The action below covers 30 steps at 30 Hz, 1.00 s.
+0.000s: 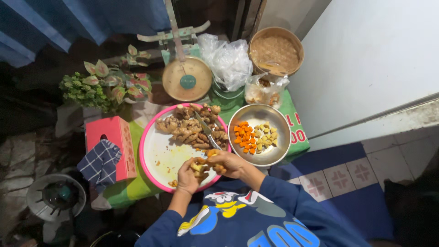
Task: The person peels and chops turmeric and ginger using a knife on a cutting board. They transfer the chopped pieces into a metal bowl. The person also handles a plastic bag containing additional ingredients.
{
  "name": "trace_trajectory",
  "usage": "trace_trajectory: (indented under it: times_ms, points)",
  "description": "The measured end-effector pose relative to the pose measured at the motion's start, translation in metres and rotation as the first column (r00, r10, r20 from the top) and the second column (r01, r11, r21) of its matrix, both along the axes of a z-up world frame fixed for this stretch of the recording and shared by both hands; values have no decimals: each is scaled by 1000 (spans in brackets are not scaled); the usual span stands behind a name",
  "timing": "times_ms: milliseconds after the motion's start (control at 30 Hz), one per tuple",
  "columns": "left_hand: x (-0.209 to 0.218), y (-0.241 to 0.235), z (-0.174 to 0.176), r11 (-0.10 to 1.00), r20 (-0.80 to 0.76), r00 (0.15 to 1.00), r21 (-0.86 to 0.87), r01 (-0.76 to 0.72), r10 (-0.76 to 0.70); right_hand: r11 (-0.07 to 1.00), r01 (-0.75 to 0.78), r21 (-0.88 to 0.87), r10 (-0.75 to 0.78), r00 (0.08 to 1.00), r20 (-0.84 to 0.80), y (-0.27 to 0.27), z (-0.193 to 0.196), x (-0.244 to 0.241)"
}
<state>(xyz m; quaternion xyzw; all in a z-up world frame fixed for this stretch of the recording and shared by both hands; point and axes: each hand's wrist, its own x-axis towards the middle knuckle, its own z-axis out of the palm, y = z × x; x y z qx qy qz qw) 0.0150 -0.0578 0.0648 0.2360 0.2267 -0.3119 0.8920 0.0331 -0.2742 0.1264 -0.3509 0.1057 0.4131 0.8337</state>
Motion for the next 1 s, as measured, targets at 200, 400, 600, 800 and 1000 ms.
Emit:
trace_trajectory:
  times_ms: [200, 400, 600, 800, 1000]
  points:
    - [11, -27, 16, 993, -134, 986, -55, -107, 99, 657, 491, -572, 499, 287, 818, 52, 56, -8]
    - [22, -13, -7, 993, -85, 990, 20, -112, 113, 621, 434, -653, 558, 340, 757, 61, 94, -16]
    - [50, -7, 27, 978, -275, 938, 72, -196, 209, 388, 810, -439, 149, 415, 897, 67, 64, 12]
    - [59, -34, 82, 812, 452, 885, 471, -346, 115, 831, 539, 136, -429, 777, -460, 76, -1, 32]
    - [45, -39, 129, 403, 688, 313, 668, -626, -655, 728, 502, 466, -372, 861, -347, 70, -27, 26]
